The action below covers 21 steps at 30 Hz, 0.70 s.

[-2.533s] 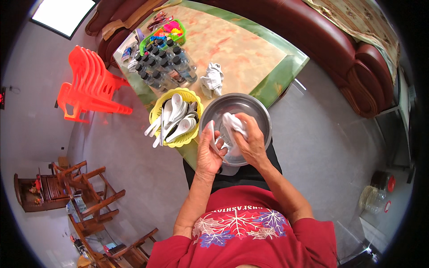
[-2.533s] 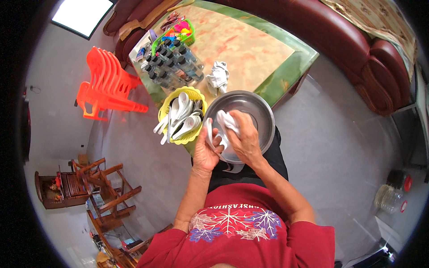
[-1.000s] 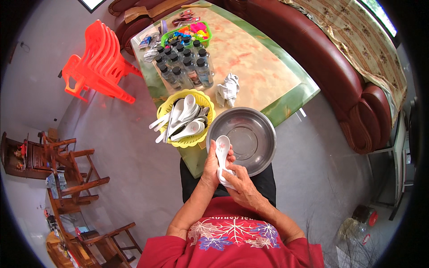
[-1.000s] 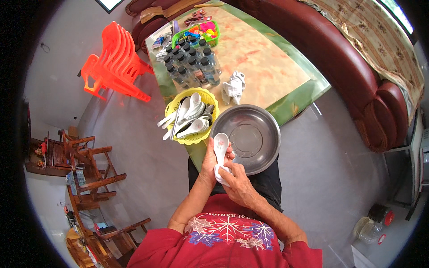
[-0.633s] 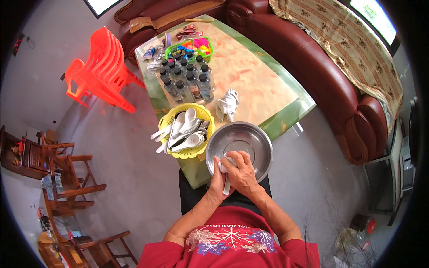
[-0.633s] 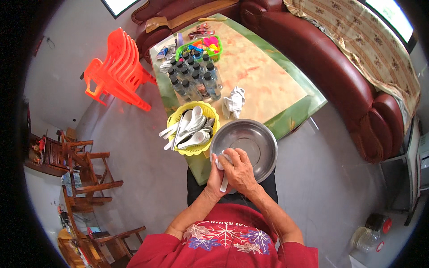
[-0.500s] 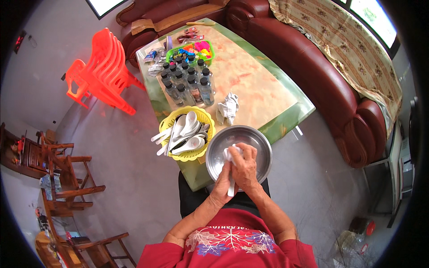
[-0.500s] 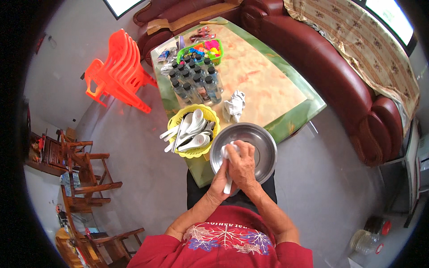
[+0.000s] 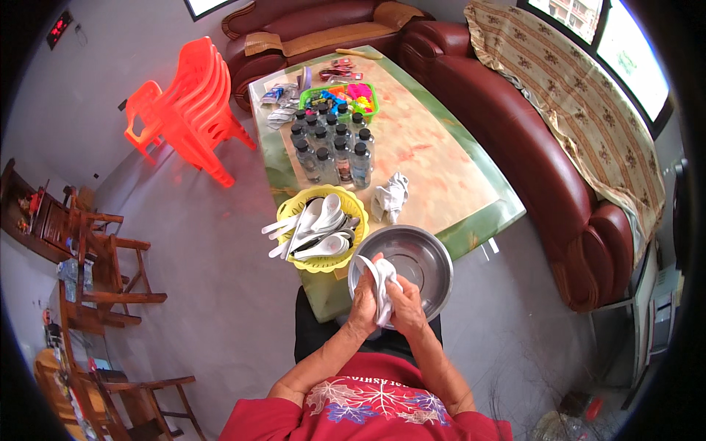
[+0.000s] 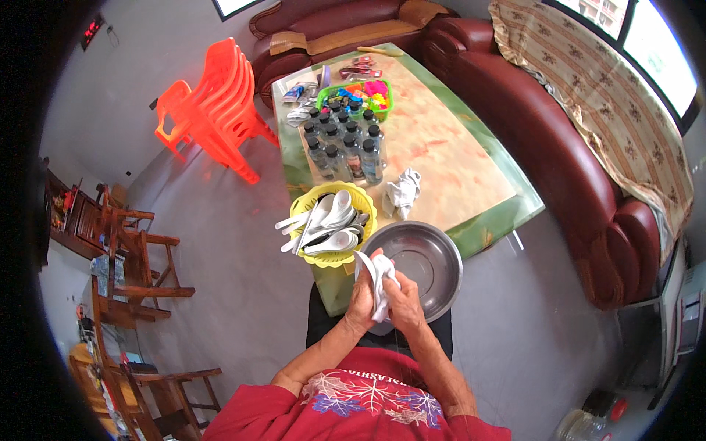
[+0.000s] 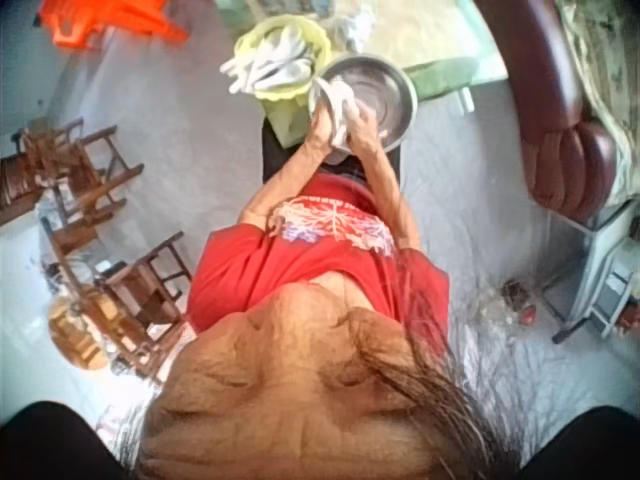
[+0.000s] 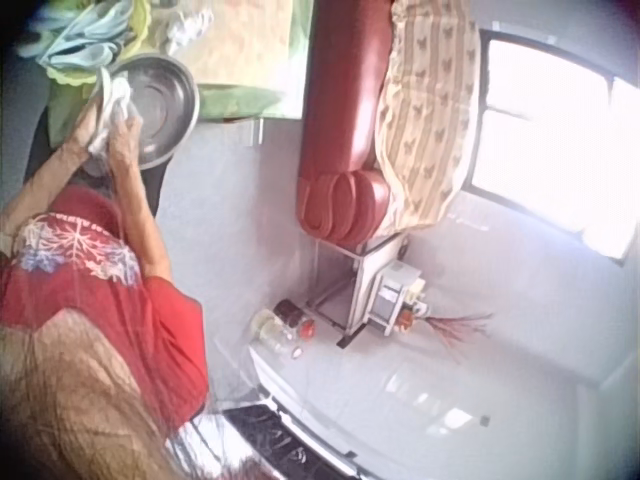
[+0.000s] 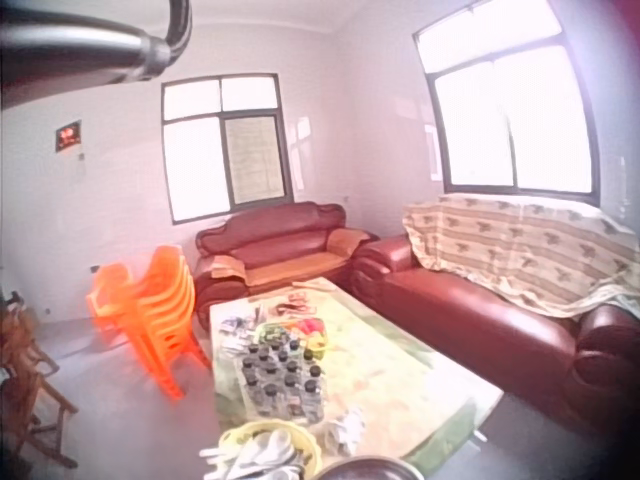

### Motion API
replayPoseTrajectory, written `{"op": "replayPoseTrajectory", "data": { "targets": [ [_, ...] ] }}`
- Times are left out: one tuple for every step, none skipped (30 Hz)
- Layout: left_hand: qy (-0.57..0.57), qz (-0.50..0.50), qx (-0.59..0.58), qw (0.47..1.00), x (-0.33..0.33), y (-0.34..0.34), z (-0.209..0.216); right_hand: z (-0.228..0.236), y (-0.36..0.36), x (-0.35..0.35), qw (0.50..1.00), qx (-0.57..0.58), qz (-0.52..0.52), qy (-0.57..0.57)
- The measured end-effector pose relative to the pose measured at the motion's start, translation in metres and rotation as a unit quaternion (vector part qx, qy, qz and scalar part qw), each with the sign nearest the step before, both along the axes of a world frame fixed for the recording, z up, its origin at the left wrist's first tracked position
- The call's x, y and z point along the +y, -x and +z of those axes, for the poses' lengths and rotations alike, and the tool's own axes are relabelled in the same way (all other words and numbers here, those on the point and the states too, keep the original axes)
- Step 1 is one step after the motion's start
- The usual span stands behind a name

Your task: The person wipes white plastic spoons with a white cloth. They pick up spoons from a metal bowl, wipe them, and place them into a yellow basket. The person repeats this process for multiple spoons.

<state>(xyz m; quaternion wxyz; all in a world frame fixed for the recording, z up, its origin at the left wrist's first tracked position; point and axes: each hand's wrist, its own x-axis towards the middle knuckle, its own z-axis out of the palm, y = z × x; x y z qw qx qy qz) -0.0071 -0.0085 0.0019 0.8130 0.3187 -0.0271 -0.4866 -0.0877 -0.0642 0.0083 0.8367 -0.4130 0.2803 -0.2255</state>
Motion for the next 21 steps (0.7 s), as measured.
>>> {"op": "replayPoseTrajectory", "data": {
  "targets": [
    [0.001, -0.006, 0.012, 1.000, 0.003, -0.002, 0.005, 0.007, 0.003, 0.003, 0.999, 0.029, 0.020, 0.041],
    [-0.022, -0.001, 0.005, 1.000, 0.003, -0.007, 0.003, 0.012, 0.008, 0.006, 0.988, 0.093, 0.041, 0.116],
    [-0.048, 0.010, -0.005, 0.999, 0.006, -0.015, 0.003, 0.032, 0.009, 0.013, 0.978, 0.114, 0.068, 0.160],
    [-0.074, 0.017, -0.020, 0.997, 0.005, -0.020, 0.005, 0.035, 0.014, 0.016, 0.967, 0.127, 0.097, 0.199],
    [-0.097, 0.011, -0.030, 0.995, 0.006, -0.023, 0.010, 0.033, 0.022, 0.020, 0.953, 0.140, 0.126, 0.237],
    [-0.110, 0.001, -0.039, 0.993, 0.009, -0.027, 0.008, 0.029, 0.025, 0.025, 0.942, 0.131, 0.124, 0.283],
    [-0.123, -0.008, -0.048, 0.991, 0.011, -0.029, 0.004, 0.028, 0.028, 0.025, 0.939, 0.126, 0.148, 0.283],
    [-0.110, -0.018, -0.036, 0.993, 0.012, -0.031, 0.001, 0.031, 0.033, 0.023, 0.935, 0.122, 0.172, 0.284],
    [-0.098, -0.030, -0.022, 0.994, 0.013, -0.031, -0.003, 0.035, 0.039, 0.020, 0.931, 0.120, 0.195, 0.283],
    [-0.086, -0.043, -0.007, 0.995, 0.013, -0.030, -0.004, 0.042, 0.043, 0.013, 0.939, 0.096, 0.206, 0.257],
    [-0.061, -0.061, 0.003, 0.996, 0.013, -0.027, -0.002, 0.056, 0.045, 0.008, 0.958, 0.081, 0.189, 0.197],
    [-0.038, -0.078, 0.011, 0.996, 0.014, -0.024, 0.004, 0.068, 0.040, -0.001, 0.956, 0.089, 0.147, 0.237],
    [-0.014, -0.094, 0.018, 0.995, 0.013, -0.022, 0.009, 0.078, 0.032, -0.010, 0.950, 0.096, 0.104, 0.277],
    [-0.002, -0.115, 0.038, 0.993, 0.013, -0.019, 0.007, 0.075, 0.020, -0.018, 0.911, 0.097, 0.041, 0.400],
    [0.028, -0.132, 0.047, 0.990, 0.013, -0.016, 0.002, 0.071, 0.006, -0.023, 0.852, 0.094, -0.023, 0.515],
    [0.040, -0.146, 0.074, 0.986, 0.012, -0.014, -0.013, 0.075, -0.004, -0.021, 0.840, 0.119, -0.039, 0.528],
    [0.051, -0.159, 0.101, 0.981, 0.012, -0.013, -0.027, 0.064, -0.011, -0.021, 0.837, 0.119, -0.040, 0.533],
    [0.055, -0.150, 0.118, 0.980, 0.008, -0.010, -0.021, 0.054, -0.013, -0.018, 0.838, 0.126, -0.051, 0.529],
    [0.054, -0.136, 0.132, 0.980, 0.007, -0.009, -0.007, 0.048, -0.016, -0.011, 0.842, 0.129, -0.059, 0.521],
    [0.052, -0.122, 0.147, 0.980, 0.006, -0.009, 0.006, 0.049, -0.018, -0.003, 0.835, 0.146, -0.065, 0.526],
    [0.036, -0.097, 0.104, 0.989, 0.006, -0.010, 0.014, 0.042, -0.019, 0.007, 0.844, 0.129, -0.078, 0.516]
  ]
}}
